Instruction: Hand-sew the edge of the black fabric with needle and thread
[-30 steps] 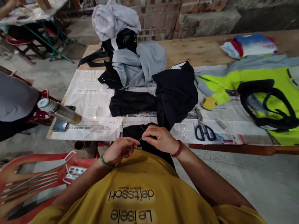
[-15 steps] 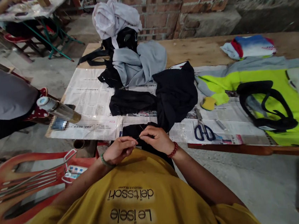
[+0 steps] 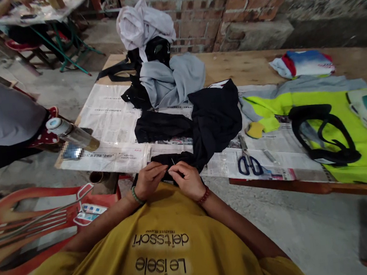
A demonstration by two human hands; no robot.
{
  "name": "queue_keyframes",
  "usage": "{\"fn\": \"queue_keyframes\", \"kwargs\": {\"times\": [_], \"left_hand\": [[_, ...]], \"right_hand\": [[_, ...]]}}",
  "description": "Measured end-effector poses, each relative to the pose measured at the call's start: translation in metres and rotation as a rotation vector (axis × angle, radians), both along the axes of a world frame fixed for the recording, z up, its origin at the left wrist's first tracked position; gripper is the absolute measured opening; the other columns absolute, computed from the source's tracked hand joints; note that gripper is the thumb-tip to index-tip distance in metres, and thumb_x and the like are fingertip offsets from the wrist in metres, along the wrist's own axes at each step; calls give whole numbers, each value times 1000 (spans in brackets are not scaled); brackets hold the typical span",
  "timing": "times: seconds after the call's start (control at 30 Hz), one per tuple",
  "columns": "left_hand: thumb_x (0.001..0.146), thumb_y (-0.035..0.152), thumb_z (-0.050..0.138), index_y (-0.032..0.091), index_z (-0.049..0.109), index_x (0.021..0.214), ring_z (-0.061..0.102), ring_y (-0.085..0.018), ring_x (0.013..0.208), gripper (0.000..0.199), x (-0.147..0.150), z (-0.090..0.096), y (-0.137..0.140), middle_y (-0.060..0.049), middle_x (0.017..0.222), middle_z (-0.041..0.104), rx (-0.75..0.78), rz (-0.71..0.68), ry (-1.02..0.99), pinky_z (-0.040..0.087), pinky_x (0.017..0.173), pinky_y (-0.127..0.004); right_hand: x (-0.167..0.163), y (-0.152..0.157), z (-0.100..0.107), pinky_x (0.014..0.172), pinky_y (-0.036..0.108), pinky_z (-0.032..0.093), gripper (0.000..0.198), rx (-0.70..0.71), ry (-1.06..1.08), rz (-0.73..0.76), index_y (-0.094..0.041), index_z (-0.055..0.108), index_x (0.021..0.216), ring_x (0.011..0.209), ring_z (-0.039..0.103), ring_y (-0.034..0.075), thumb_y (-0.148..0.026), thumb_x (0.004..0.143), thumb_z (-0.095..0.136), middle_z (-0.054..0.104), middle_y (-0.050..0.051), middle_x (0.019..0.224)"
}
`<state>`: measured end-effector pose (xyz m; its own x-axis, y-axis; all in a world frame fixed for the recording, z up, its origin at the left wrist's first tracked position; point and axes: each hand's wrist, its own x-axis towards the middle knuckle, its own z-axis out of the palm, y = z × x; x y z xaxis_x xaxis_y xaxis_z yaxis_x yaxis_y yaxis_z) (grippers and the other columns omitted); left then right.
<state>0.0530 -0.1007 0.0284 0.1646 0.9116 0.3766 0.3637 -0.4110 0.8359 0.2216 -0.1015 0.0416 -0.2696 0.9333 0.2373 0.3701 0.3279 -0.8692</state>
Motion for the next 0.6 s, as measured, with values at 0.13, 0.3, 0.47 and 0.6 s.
{"fn": "queue_keyframes", "kwargs": {"times": [0.13, 0.3, 0.47, 0.6], "left_hand": [[88, 21, 50, 16, 67, 81, 58, -11, 70, 20, -4, -6, -5, -5, 77, 62, 196, -16, 272, 49, 63, -22], [84, 25, 58, 16, 64, 74, 55, -9, 67, 15, -3, 0, -6, -2, 72, 57, 121, 0, 187, 47, 60, -19], [81, 25, 63, 17, 65, 73, 54, -10, 65, 12, -2, 6, -7, -1, 70, 56, -7, -29, 83, 46, 59, -20], [82, 23, 60, 19, 70, 81, 58, -12, 71, 11, -3, 8, -9, -5, 78, 61, -165, -72, 11, 47, 65, -22]], "right_hand": [[3, 4, 3, 61, 23, 46, 14, -34, -14, -3, -20, 65, 77, 67, 56, 12, -26, 84, 55, 59, 2, 71], [3, 6, 6, 59, 23, 45, 15, -59, -25, 8, -20, 66, 77, 68, 56, 12, -27, 83, 55, 60, 2, 72], [5, 5, 4, 59, 23, 46, 15, -84, -7, 28, -19, 67, 77, 67, 57, 12, -28, 82, 56, 61, 3, 73], [7, 4, 3, 58, 23, 46, 15, -108, 1, 21, -20, 67, 76, 68, 57, 13, -29, 82, 57, 60, 3, 73]]}}
